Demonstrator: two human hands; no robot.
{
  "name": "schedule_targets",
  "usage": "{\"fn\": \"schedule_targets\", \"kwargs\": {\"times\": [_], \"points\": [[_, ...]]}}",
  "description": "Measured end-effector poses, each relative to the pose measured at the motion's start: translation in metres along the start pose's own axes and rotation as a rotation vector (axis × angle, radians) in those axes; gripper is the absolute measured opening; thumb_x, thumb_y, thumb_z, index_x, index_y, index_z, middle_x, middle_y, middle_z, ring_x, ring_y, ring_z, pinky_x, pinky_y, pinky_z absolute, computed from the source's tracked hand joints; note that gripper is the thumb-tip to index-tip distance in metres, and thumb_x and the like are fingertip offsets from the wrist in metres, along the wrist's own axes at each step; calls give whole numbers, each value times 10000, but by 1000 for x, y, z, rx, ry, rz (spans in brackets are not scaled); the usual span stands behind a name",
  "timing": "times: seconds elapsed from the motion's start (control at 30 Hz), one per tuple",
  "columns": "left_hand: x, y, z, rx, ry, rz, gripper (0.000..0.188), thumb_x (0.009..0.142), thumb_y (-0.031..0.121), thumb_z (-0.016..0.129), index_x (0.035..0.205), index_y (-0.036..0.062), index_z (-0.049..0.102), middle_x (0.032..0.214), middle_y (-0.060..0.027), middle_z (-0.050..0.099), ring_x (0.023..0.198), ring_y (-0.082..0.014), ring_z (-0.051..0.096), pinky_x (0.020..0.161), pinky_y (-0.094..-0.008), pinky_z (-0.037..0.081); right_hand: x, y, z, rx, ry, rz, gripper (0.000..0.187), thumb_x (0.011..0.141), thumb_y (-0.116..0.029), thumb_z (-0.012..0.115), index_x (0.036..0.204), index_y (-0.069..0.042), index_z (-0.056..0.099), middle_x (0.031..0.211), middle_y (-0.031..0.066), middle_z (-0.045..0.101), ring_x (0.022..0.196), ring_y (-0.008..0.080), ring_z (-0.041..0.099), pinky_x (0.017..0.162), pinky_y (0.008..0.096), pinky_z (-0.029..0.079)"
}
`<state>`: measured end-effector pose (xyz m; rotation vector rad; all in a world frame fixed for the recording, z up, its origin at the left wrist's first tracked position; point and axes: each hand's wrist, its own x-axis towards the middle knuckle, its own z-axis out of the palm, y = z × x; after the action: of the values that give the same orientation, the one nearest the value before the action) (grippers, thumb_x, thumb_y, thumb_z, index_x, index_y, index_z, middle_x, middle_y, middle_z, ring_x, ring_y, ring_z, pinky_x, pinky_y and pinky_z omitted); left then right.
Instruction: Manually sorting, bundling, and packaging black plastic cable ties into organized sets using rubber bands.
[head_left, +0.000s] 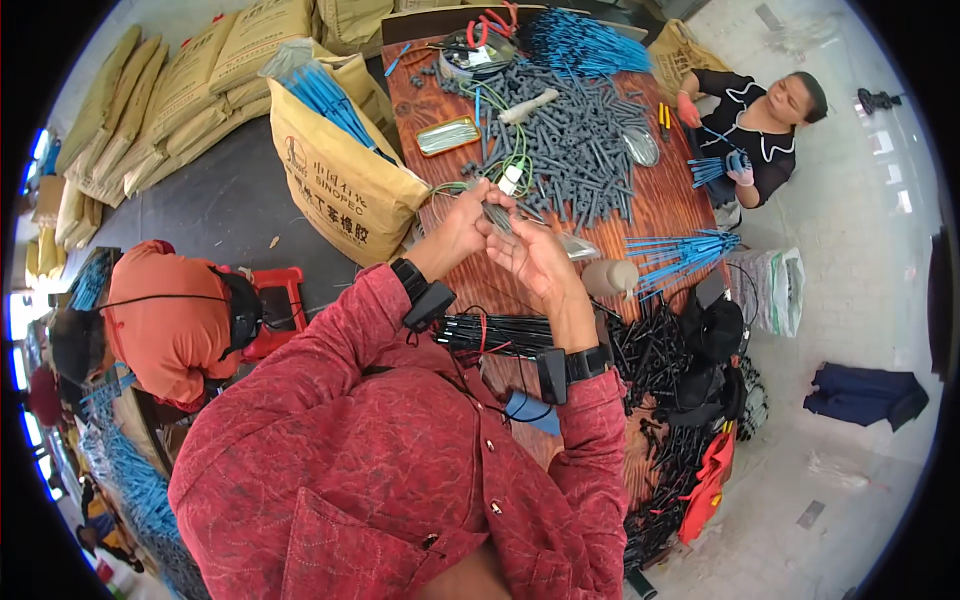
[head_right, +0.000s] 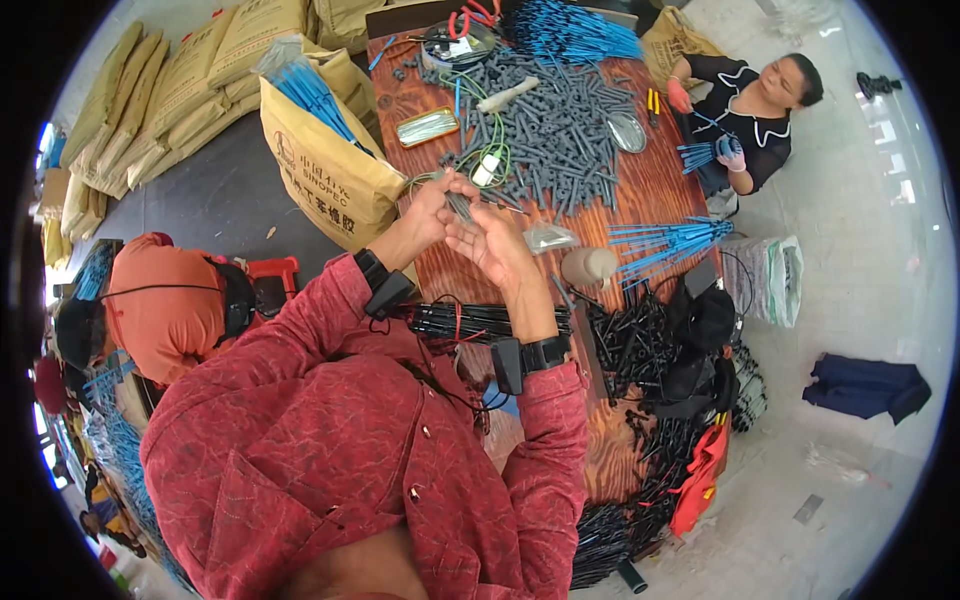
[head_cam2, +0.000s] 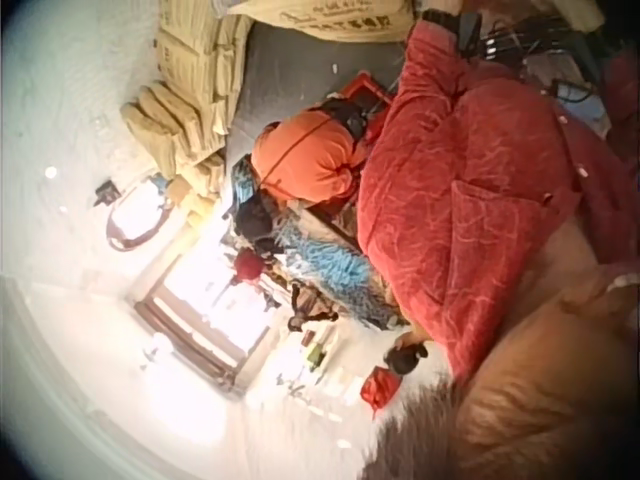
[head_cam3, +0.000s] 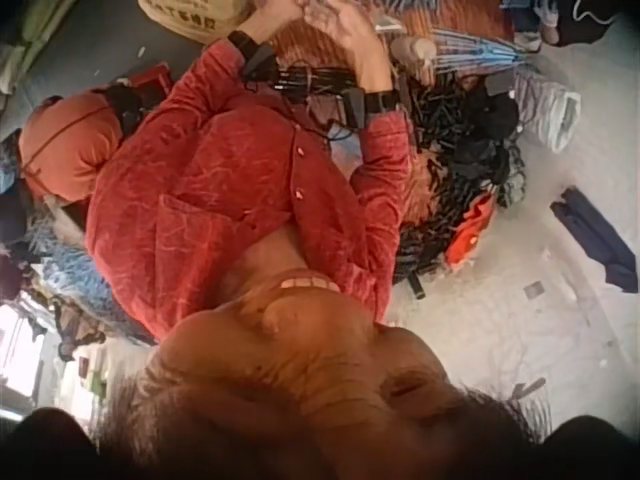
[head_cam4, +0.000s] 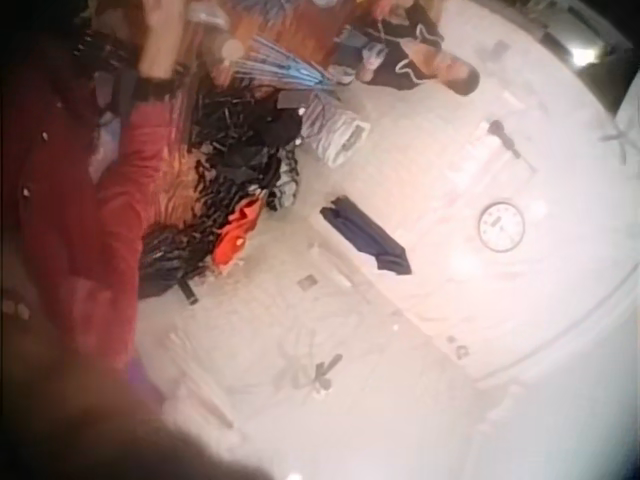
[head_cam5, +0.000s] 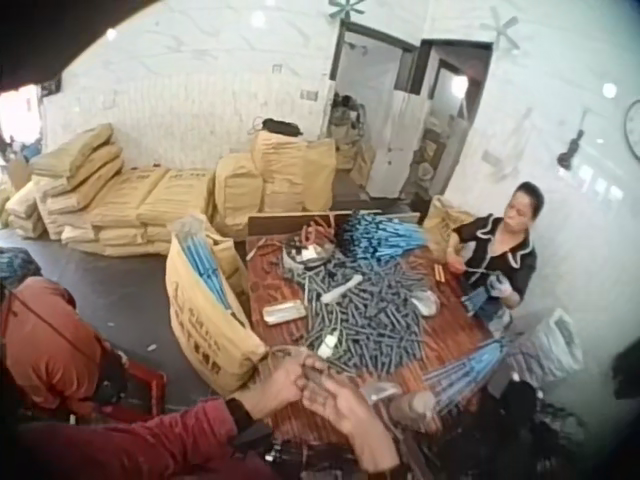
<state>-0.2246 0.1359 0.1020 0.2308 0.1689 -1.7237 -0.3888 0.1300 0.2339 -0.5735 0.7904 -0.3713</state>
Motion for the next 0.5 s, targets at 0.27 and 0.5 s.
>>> {"fn": "schedule_targets", "kwargs": {"times": [0.27,0.5], "points": [[-8,-41,62,-174,260,245,395,1116,350,296,856,78,417,676,-14,405,652,-203,479,680,-434,513,-2,17,-48,-813,385,-682,407,1080,-358,431,1225,-16,597,1025,111,665,824,134,625,760,272,525],[-25,-88,96,-168,197,54,343,1109,341,348,905,81,439,747,-13,445,680,-187,452,687,-344,483,-3,5,-15,-738,538,-1105,417,1059,-332,460,1151,47,607,1092,150,605,992,243,586,805,392,498]]}}
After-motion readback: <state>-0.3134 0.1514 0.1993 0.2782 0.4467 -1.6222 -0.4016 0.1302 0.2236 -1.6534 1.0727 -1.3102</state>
